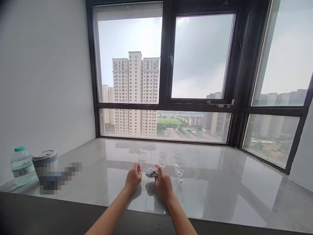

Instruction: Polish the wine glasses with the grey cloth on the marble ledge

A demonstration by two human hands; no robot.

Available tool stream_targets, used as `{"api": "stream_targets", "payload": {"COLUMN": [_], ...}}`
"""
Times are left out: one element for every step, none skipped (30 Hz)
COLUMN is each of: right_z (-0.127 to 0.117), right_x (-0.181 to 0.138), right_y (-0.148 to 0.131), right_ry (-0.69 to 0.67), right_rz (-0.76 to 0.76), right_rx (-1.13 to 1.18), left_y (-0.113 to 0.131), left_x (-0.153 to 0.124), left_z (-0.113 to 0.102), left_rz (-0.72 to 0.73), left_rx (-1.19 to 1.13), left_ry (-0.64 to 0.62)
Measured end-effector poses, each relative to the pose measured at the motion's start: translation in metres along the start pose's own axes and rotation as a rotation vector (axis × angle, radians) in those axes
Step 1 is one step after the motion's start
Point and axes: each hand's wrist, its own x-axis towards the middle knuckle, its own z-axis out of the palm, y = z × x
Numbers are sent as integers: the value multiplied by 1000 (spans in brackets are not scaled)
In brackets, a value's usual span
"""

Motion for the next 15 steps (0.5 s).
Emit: {"api": "stream_targets", "payload": {"right_z": [-1,-2,-2,-1,0,1,3,4,5,5,4,2,-1,-5,-10], "right_x": [-2,-3,-5,-7,-8,-8,-7,-5,-2,2,7,12,18,23,28], "right_y": [-4,-7,-11,-15,-19,-23,-26,-29,-31,-33,-36,-37,-39,-40,-40], "right_ry": [27,50,70,87,103,117,130,142,152,162,170,177,183,191,200], "right_rz": [-16,-33,-51,-69,-85,-100,-111,-119,-122,-121,-114,-101,-86,-66,-43], "right_rx": [-3,-5,-6,-8,-11,-15,-20,-25,-30,-34,-37,-39,-38,-37,-34], "left_y": [0,0,0,1,2,2,3,4,4,5,6,6,7,7,7], "left_x": [0,0,0,0,0,0,0,0,-1,-2,-3,-4,-5,-5,-6], "left_z": [0,0,0,0,0,0,1,1,2,2,2,1,1,0,0], "left_rz": [-8,-14,-13,-4,9,27,52,79,105,126,146,163,173,179,184], "left_rx": [-4,-10,-13,-15,-16,-15,-12,-8,-1,5,10,10,3,-9,-23], "left_ry": [7,13,9,-4,-24,-48,-72,-91,-104,-110,-114,-113,-107,-96,-83]}}
